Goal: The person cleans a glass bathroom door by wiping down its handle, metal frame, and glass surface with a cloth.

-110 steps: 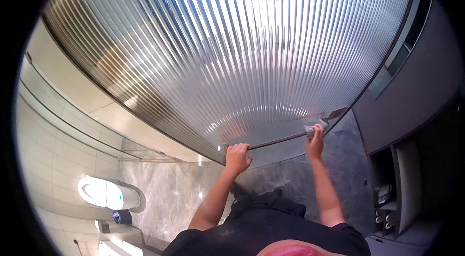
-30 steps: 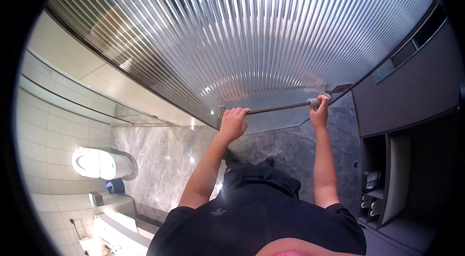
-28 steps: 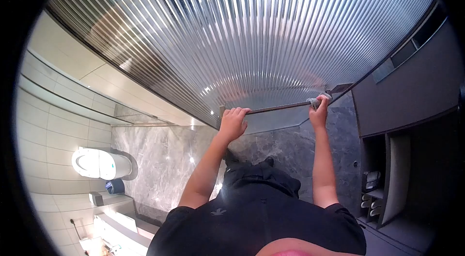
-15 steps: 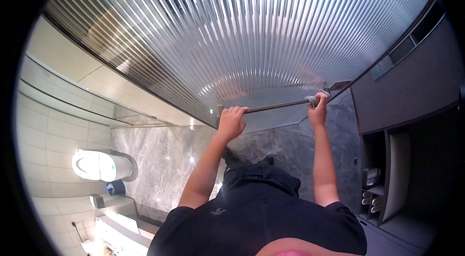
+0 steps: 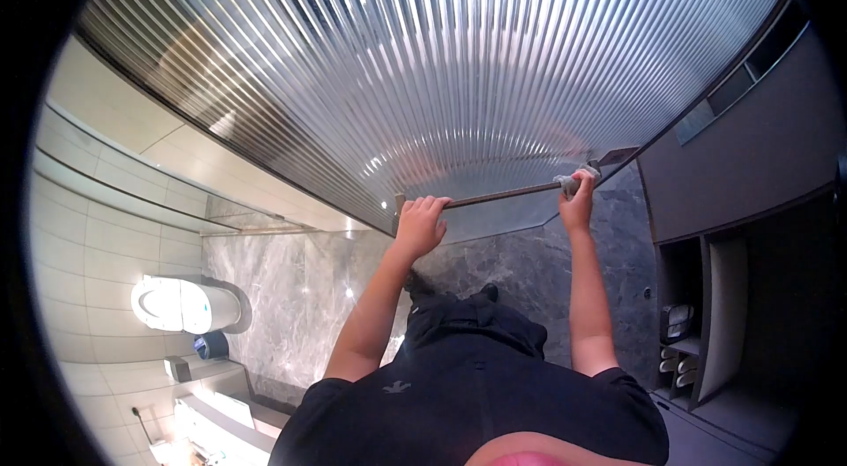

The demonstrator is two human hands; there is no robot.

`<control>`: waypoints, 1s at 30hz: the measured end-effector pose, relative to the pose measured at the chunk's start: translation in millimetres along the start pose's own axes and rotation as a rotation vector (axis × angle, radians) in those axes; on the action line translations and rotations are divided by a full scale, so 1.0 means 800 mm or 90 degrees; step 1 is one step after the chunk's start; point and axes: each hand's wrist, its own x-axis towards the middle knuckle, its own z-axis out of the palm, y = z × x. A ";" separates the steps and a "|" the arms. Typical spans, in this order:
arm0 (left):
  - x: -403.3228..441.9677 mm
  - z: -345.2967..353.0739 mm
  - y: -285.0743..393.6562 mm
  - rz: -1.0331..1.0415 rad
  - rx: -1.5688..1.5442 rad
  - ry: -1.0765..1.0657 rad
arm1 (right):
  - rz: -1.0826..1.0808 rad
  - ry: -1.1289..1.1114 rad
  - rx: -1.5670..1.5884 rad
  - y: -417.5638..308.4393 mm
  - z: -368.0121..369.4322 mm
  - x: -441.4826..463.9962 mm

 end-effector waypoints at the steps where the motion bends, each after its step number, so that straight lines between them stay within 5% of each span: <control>1: 0.000 -0.001 0.001 0.000 0.000 -0.001 | 0.004 0.001 -0.002 -0.001 0.000 0.000; 20: 0.002 0.001 0.003 -0.006 0.004 -0.010 | 0.009 0.013 -0.024 0.002 0.003 -0.003; 30: 0.005 0.012 0.001 -0.040 -0.025 -0.005 | -0.077 -0.091 0.033 -0.098 0.083 -0.069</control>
